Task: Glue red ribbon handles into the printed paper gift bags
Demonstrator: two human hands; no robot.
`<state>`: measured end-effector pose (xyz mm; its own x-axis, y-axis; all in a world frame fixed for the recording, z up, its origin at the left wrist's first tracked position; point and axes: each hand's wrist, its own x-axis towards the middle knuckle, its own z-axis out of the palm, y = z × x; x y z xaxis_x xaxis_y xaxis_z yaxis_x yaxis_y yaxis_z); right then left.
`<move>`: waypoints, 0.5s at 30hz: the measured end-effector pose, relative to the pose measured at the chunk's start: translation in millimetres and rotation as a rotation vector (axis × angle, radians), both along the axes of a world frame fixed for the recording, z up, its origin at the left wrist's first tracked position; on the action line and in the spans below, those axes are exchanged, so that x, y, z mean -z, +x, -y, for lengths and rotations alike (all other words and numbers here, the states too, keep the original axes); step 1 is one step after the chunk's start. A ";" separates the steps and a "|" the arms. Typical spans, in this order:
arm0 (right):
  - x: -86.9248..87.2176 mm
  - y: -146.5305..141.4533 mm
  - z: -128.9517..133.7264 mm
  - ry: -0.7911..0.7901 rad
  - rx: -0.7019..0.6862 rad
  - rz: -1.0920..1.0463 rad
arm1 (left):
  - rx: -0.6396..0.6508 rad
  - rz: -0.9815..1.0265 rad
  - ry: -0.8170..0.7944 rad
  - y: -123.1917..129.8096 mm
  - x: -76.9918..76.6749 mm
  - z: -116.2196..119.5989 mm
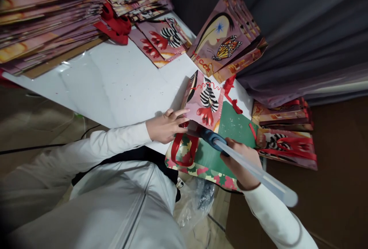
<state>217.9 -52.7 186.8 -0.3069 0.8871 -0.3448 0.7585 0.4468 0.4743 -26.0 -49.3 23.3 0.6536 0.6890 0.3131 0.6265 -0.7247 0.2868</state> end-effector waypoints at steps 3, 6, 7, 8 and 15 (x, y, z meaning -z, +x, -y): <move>4.4 -1.5 1.9 0.011 -0.039 0.006 | -0.014 0.011 0.009 -0.9 -1.7 0.2; 10.1 0.4 2.2 0.020 -0.059 0.002 | -0.011 0.015 0.021 -1.3 -0.7 0.2; 11.3 1.3 2.0 0.026 -0.063 -0.008 | -0.011 0.013 0.022 -1.4 0.1 0.2; 11.8 2.7 1.9 0.028 -0.064 -0.025 | -0.011 0.013 0.023 -1.5 1.0 0.1; 7.5 38.9 14.4 -0.005 0.123 -0.395 | -0.002 0.018 0.025 -5.1 1.6 -0.6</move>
